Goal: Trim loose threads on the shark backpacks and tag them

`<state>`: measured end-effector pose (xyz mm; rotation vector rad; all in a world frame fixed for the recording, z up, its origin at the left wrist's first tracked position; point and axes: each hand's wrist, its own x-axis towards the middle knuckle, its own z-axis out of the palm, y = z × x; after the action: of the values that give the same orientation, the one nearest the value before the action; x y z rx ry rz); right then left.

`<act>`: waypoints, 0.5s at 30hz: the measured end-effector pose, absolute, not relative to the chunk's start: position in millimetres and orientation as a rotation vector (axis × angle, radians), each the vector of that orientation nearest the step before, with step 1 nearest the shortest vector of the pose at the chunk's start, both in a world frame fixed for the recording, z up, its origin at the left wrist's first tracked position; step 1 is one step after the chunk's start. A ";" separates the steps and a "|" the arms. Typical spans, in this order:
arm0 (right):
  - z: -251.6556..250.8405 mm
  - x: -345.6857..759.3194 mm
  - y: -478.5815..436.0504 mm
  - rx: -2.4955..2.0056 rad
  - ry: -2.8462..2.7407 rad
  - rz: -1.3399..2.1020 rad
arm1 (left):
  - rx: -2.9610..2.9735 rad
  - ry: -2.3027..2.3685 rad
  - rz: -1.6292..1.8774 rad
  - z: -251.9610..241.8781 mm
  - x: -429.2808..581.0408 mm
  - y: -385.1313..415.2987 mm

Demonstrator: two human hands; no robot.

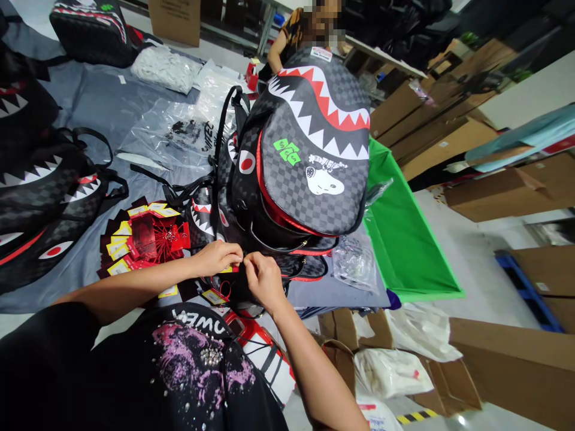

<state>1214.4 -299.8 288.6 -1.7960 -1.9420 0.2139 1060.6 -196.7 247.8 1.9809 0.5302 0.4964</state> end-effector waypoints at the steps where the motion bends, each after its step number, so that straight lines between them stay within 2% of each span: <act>1: 288.1 1214.5 -300.0 -1.792 -1.947 0.208 | 2.012 0.550 0.507 247.8 1060.4 -198.0; 7: 286.6 1215.8 -302.3 -1.793 -1.898 0.249 | 2.144 0.598 0.630 245.9 1058.7 -205.5; 12: 288.8 1215.6 -305.0 -1.775 -1.873 0.264 | 1.808 0.427 0.484 244.1 1059.2 -196.3; 15: 290.2 1214.5 -306.6 -1.789 -1.905 0.254 | 1.809 0.399 0.438 244.9 1060.3 -193.2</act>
<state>1214.5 -306.6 290.2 -1.7889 -1.9047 0.2537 1060.3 -193.2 244.9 1.8093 0.3987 0.4381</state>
